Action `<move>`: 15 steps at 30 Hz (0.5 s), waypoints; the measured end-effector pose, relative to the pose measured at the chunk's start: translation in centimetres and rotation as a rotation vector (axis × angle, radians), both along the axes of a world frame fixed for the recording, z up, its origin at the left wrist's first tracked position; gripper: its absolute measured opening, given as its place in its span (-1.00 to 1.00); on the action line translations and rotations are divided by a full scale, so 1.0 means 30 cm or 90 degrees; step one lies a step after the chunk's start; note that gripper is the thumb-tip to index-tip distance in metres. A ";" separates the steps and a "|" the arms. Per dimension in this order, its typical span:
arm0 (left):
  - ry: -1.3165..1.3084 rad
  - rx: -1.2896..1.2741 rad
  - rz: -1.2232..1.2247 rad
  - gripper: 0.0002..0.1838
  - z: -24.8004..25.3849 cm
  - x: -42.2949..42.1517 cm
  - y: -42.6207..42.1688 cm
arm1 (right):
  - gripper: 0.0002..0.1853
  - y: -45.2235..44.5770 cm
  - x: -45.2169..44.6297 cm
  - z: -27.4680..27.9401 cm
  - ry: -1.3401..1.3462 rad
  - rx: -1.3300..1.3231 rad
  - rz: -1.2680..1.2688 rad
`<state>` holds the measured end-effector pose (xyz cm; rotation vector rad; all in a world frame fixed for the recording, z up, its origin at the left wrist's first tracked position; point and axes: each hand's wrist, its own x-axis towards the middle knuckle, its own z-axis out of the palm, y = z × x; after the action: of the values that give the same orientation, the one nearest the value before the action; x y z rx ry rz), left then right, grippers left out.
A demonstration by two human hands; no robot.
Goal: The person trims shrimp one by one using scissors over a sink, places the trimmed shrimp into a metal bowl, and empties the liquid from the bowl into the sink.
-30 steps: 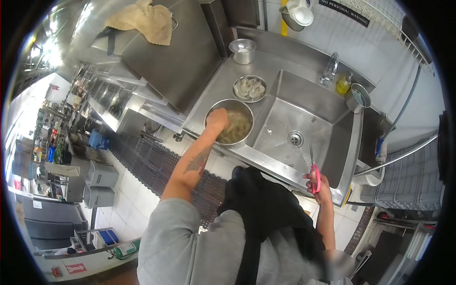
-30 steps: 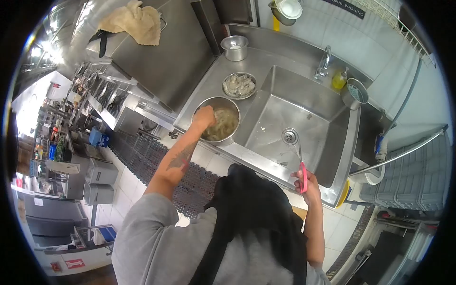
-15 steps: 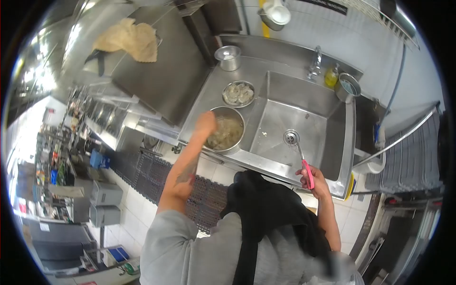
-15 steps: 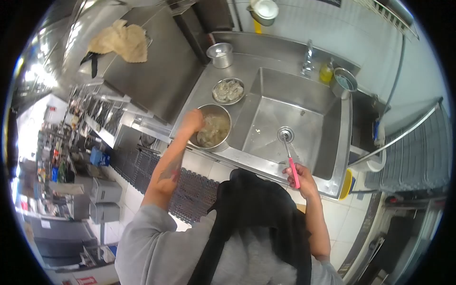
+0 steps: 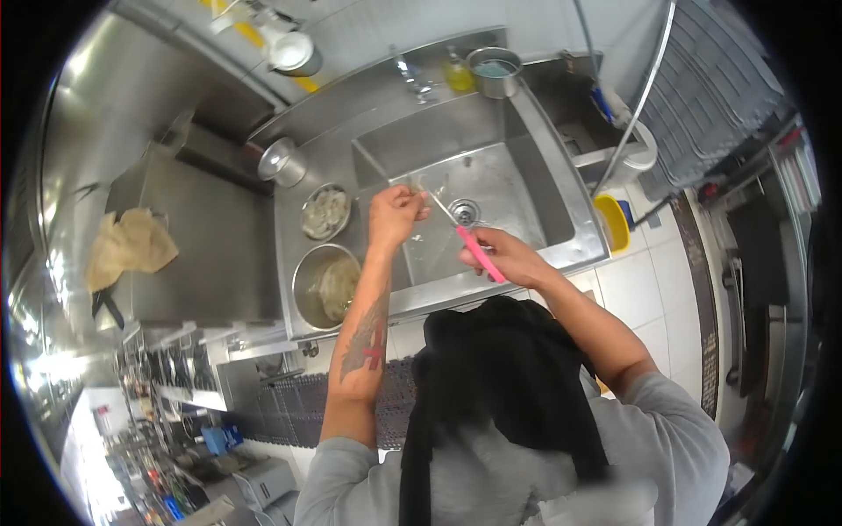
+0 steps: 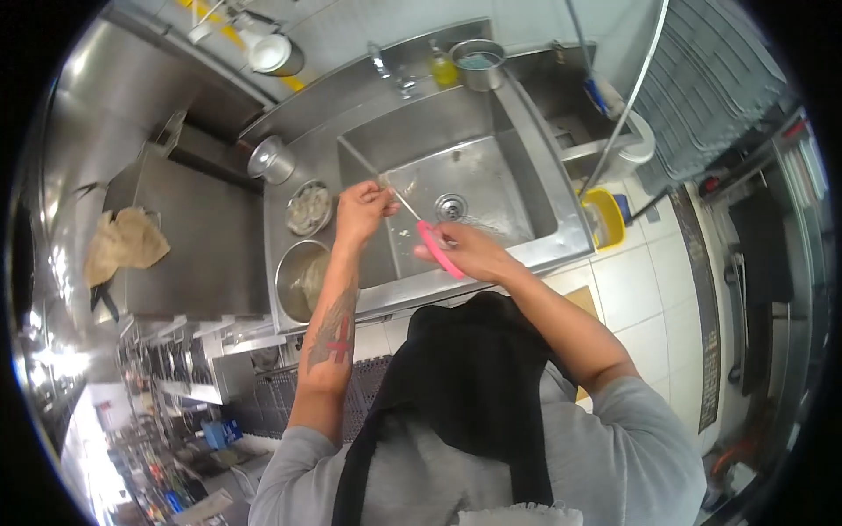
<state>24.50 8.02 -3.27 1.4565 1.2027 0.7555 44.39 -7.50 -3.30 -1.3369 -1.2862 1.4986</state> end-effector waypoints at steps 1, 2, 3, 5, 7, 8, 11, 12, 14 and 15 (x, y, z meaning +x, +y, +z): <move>-0.001 -0.005 -0.014 -0.83 0.003 0.024 -0.013 | -0.27 0.004 0.000 -0.017 -0.055 0.017 -0.013; -0.026 -0.017 -0.023 -0.85 0.008 0.035 -0.027 | -0.27 -0.001 0.002 -0.024 -0.054 0.011 -0.023; -0.049 -0.028 -0.030 -0.86 0.009 0.041 -0.036 | -0.25 -0.004 0.001 -0.027 -0.063 0.005 -0.038; -0.023 0.006 -0.051 -0.84 0.002 0.046 -0.047 | -0.24 -0.008 0.006 -0.040 -0.067 -0.003 -0.060; 0.000 0.042 -0.072 -0.82 0.021 0.057 -0.076 | -0.45 -0.007 0.015 -0.054 -0.099 -0.048 -0.040; 0.098 0.126 -0.080 -0.81 0.032 0.057 -0.093 | -0.45 -0.008 0.019 -0.054 -0.098 -0.050 -0.046; 0.259 0.240 -0.111 -0.81 0.058 0.060 -0.120 | -0.45 -0.009 0.026 -0.052 -0.135 -0.010 -0.051; 0.324 0.272 -0.130 -0.80 0.057 0.056 -0.123 | -0.40 -0.002 0.031 -0.054 -0.113 -0.014 -0.044; 0.330 0.288 -0.137 -0.80 0.044 0.043 -0.124 | -0.34 0.006 0.034 -0.055 -0.088 -0.020 -0.034; 0.336 0.307 -0.143 -0.80 0.039 0.033 -0.124 | -0.36 0.007 0.037 -0.051 -0.027 -0.051 -0.033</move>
<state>25.49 4.32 -2.09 2.2510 1.2574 0.5390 45.51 -7.30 -4.83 -1.4503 -1.2199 1.5080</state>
